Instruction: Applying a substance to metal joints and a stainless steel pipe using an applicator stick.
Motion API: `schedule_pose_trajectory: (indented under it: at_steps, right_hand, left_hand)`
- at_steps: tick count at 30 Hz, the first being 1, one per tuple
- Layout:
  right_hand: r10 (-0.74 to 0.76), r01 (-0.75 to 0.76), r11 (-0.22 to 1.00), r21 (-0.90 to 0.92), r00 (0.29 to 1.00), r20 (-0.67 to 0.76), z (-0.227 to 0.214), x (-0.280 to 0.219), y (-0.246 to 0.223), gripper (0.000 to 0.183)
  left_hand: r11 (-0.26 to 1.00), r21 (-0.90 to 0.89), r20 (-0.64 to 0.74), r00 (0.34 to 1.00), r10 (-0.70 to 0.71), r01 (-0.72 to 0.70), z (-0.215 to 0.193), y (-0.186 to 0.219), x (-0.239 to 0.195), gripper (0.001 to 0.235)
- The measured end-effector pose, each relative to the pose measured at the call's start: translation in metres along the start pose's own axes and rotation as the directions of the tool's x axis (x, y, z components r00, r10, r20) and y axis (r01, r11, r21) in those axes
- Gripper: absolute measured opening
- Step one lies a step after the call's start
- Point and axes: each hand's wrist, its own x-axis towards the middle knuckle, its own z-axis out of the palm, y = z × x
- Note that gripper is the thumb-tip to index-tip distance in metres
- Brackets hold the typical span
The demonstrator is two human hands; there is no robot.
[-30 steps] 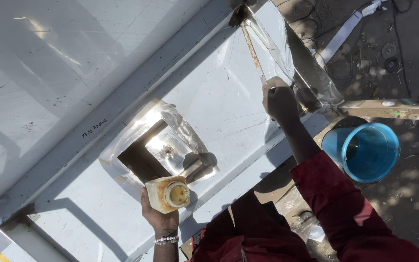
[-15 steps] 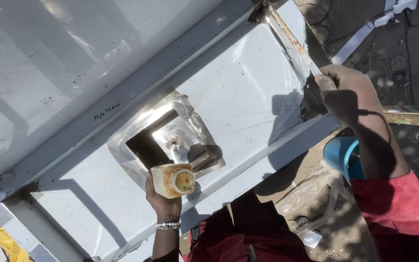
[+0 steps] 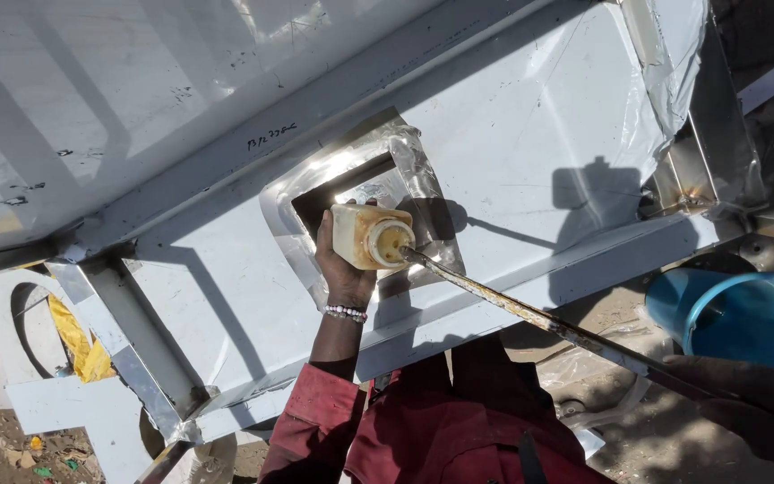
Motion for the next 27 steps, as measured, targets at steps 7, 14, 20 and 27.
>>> schedule_pose_trajectory:
  at_steps: [7, 14, 20, 27]
  right_hand:
    - [-0.392, 0.494, 0.673, -0.551, 0.869, 0.302, 0.013, 0.065, -0.086, 0.077]
    - [0.218, -0.297, 0.806, 0.512, 0.953, 0.210, 0.045, 0.140, -0.135, 0.036]
    - [0.356, -0.512, 0.575, 0.638, 0.859, 0.368, 0.030, 0.098, -0.122, 0.035]
    - [0.469, -0.978, -0.017, 0.209, 0.177, 0.865, -0.046, -0.002, -0.067, 0.061]
  left_hand:
    - [0.977, 0.205, 0.203, 0.979, 0.011, -0.054, -0.010, 0.000, -0.012, 0.052]
    - [0.852, 0.477, 0.173, 0.973, 0.150, -0.216, -0.013, 0.001, -0.022, 0.047]
    - [0.826, 0.513, 0.201, 0.968, 0.151, -0.235, 0.006, -0.009, -0.028, 0.051]
    - [0.933, 0.343, 0.208, 0.978, 0.033, -0.105, 0.064, -0.055, -0.003, 0.045]
